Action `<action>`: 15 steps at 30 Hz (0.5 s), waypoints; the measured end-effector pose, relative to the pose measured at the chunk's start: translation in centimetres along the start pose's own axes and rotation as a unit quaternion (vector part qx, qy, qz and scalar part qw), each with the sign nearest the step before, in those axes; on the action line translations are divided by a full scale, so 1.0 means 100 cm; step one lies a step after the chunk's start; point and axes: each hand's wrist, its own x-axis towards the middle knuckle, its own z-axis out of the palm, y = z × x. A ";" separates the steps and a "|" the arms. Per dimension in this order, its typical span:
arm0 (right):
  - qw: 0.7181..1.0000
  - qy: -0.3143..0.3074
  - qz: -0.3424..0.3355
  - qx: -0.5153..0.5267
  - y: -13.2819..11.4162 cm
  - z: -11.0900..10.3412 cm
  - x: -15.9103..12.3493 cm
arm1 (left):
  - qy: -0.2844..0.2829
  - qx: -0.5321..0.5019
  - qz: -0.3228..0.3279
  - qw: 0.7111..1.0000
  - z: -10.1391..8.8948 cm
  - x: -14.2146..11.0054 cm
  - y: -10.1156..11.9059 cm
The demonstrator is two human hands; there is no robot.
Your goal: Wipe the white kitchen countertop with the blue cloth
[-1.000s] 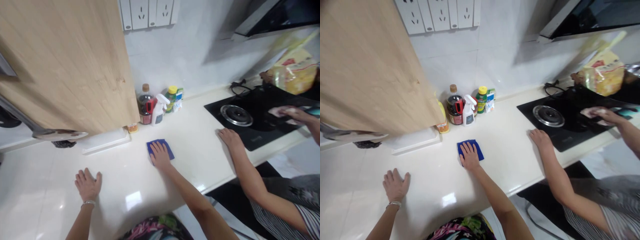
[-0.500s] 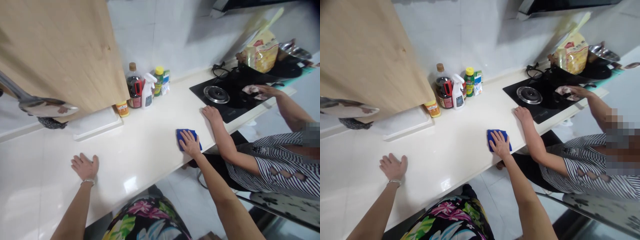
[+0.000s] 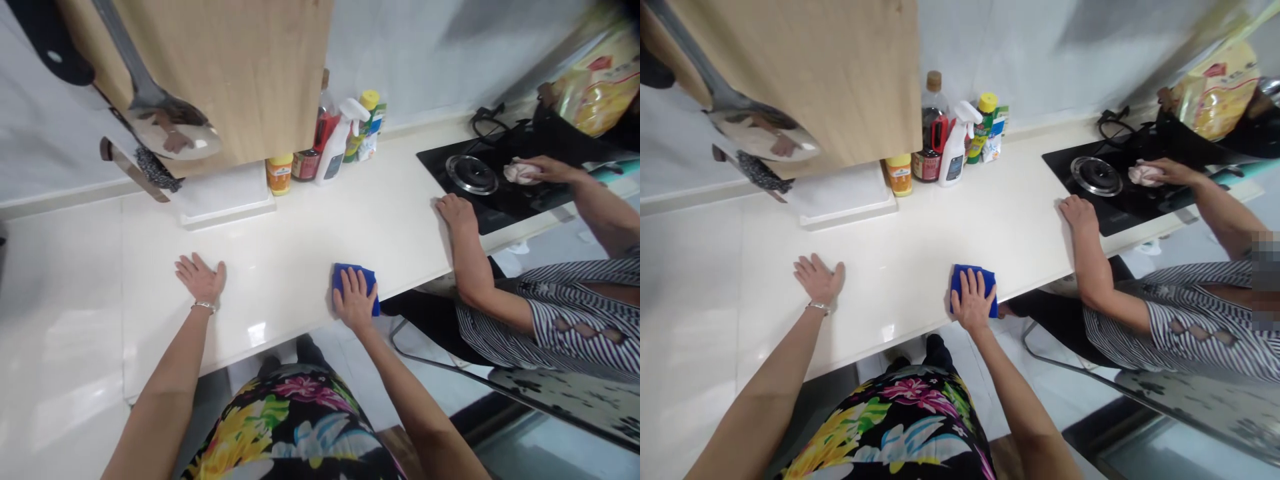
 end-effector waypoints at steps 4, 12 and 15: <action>0.999 -0.009 -0.012 0.036 -0.070 -0.003 -0.018 | -0.066 -0.006 0.002 0.998 -0.013 0.005 -0.015; 0.972 -0.059 -0.169 0.153 -0.188 -0.008 -0.030 | -0.017 -0.041 0.100 0.994 -0.049 -0.010 -0.071; 0.961 -0.066 -0.211 0.167 -0.186 -0.012 -0.030 | 0.049 -0.005 0.082 0.995 -0.068 -0.015 -0.108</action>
